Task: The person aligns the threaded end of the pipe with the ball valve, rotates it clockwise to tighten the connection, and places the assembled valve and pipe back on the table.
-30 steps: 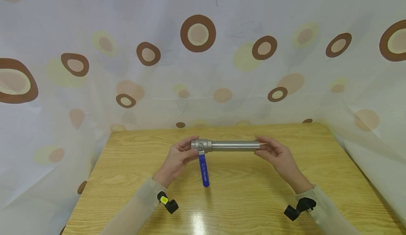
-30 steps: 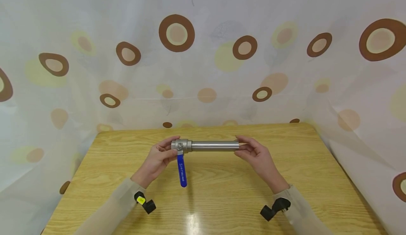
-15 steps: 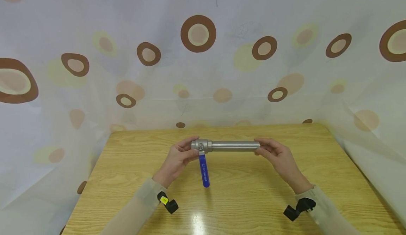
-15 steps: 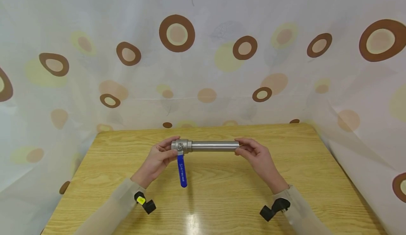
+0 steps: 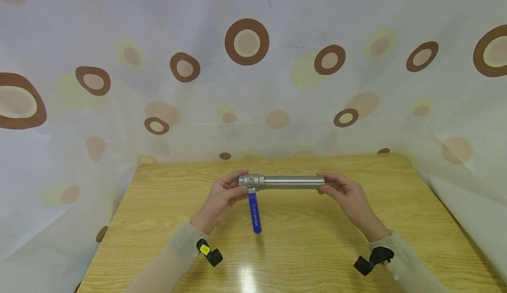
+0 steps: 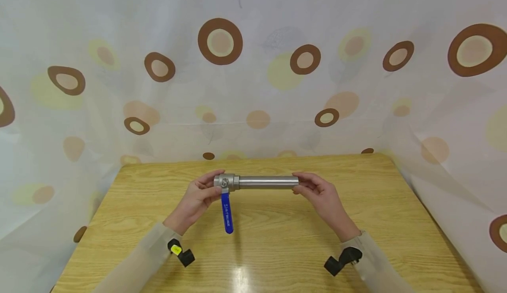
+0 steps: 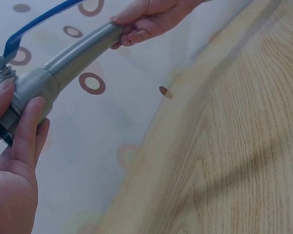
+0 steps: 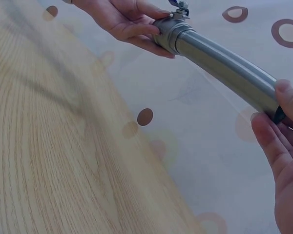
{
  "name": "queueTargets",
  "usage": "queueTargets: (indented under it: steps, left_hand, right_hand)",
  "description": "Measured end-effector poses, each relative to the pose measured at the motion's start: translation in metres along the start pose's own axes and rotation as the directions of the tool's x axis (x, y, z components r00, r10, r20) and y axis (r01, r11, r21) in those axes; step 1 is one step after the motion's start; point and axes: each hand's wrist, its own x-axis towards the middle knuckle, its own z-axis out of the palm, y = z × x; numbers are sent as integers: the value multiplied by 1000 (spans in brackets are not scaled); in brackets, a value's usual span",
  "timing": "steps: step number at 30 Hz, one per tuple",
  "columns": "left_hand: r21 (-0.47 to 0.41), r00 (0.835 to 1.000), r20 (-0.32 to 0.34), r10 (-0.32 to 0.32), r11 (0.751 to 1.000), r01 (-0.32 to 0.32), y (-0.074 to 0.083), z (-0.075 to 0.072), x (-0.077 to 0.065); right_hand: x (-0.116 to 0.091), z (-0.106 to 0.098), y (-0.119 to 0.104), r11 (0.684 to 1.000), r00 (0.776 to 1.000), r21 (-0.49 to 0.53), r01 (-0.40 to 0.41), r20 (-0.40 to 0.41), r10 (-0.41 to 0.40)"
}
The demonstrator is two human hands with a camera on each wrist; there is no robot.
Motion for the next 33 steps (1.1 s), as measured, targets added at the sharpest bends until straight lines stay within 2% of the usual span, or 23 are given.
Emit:
queueTargets:
  steps: [3,10,22,30,33]
  left_hand:
    - [1,1000,2,4,1000,-4,0,0,0]
    - [5,1000,-2,3,1000,-3,0,0,-1]
    - [-10,1000,2,2,1000,-2,1,1,-1]
    - [-21,1000,-7,1,1000,-2,0,0,0]
    - [-22,1000,-13,-1,1000,1,0,0,-1]
  right_hand:
    - [0,1,0,1000,1000,-2,-9,-3,9]
    - [0,1,1,992,999,123,19,34,-24]
    - [0,1,0,1000,1000,25,-7,6,7]
    - [1,3,0,984,999,179,17,38,-24]
    - [1,3,0,990,999,141,16,30,-21]
